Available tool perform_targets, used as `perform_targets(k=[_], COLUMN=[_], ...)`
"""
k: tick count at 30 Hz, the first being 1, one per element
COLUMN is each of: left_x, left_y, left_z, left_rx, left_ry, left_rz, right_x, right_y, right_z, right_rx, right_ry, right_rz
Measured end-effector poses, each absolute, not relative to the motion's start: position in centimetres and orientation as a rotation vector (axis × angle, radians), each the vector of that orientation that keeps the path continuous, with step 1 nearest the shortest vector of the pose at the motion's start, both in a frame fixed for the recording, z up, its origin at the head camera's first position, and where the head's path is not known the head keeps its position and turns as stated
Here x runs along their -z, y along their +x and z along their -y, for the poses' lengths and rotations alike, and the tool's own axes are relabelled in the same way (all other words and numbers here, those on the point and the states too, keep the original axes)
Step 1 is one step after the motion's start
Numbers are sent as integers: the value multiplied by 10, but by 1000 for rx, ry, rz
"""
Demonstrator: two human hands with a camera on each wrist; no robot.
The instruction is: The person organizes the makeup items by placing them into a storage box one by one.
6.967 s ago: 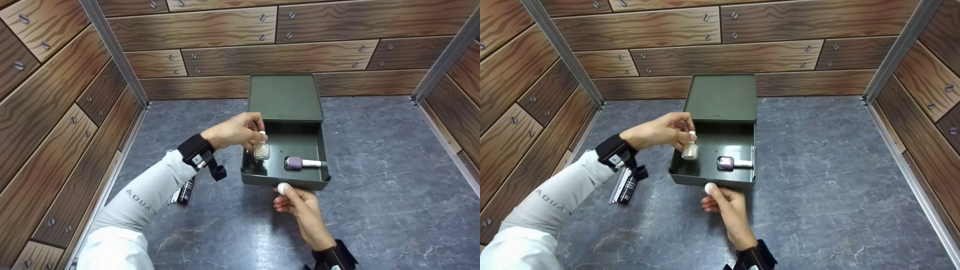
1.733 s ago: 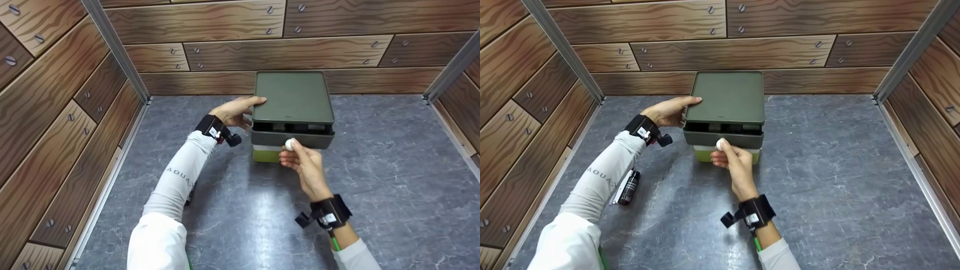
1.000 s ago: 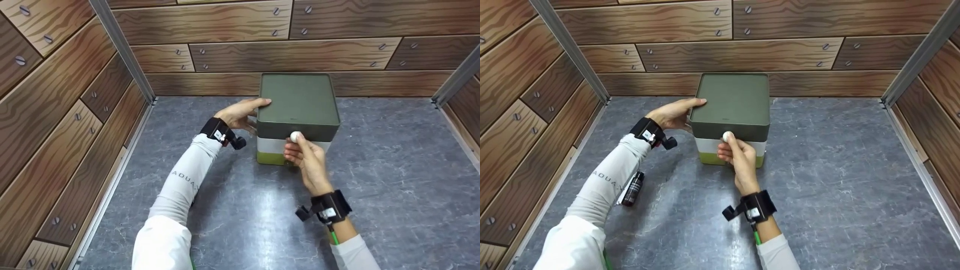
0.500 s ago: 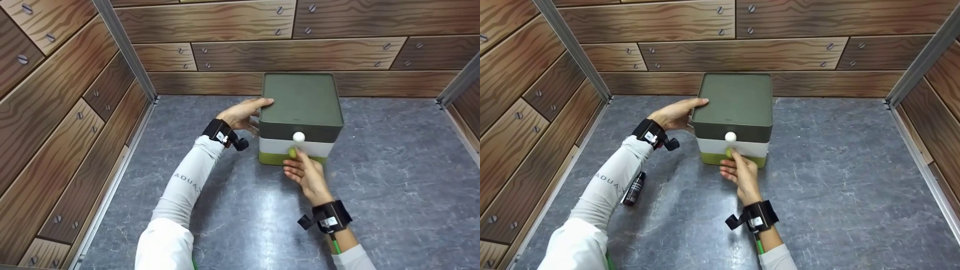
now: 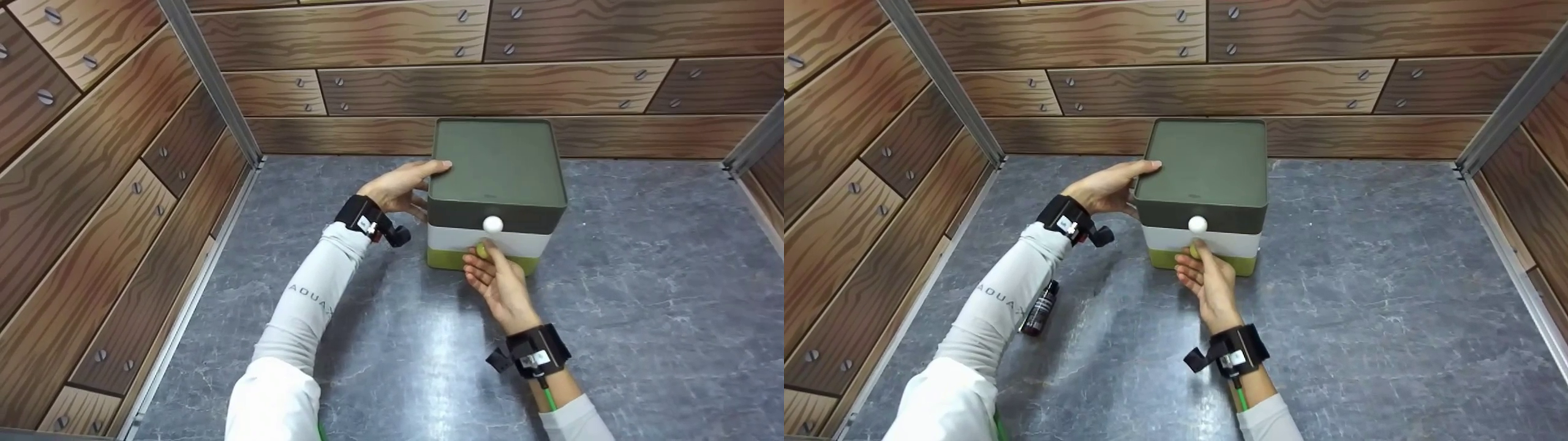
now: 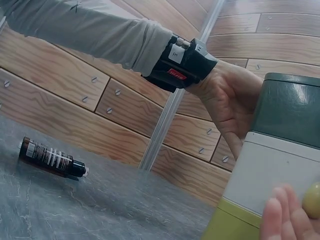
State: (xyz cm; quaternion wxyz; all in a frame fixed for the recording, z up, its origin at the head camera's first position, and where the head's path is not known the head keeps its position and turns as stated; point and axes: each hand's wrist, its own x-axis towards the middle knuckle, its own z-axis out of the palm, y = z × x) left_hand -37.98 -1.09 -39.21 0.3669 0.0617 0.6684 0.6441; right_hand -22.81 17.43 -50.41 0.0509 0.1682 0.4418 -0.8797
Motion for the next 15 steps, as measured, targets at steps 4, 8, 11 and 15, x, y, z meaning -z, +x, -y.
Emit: perform_targets(k=[4,8,11,15], left_x=[393,393,392,392], left_y=[-380,-380,-380,-379], left_z=[11,11,11,11], left_rx=[-1655,-1663,-1670,-1670], left_ry=[153,145,145,146], left_rz=[-1711,-1707,-1701,-1700], right_x=[505,505,505,505], right_y=[-226,-222,-217,-209], right_z=[-175,-175,-174,-173], right_rx=[2669,2660,2656,2646], right_ry=[524,512,504,511], right_rz=[-1372,-1395,-1406,-1422])
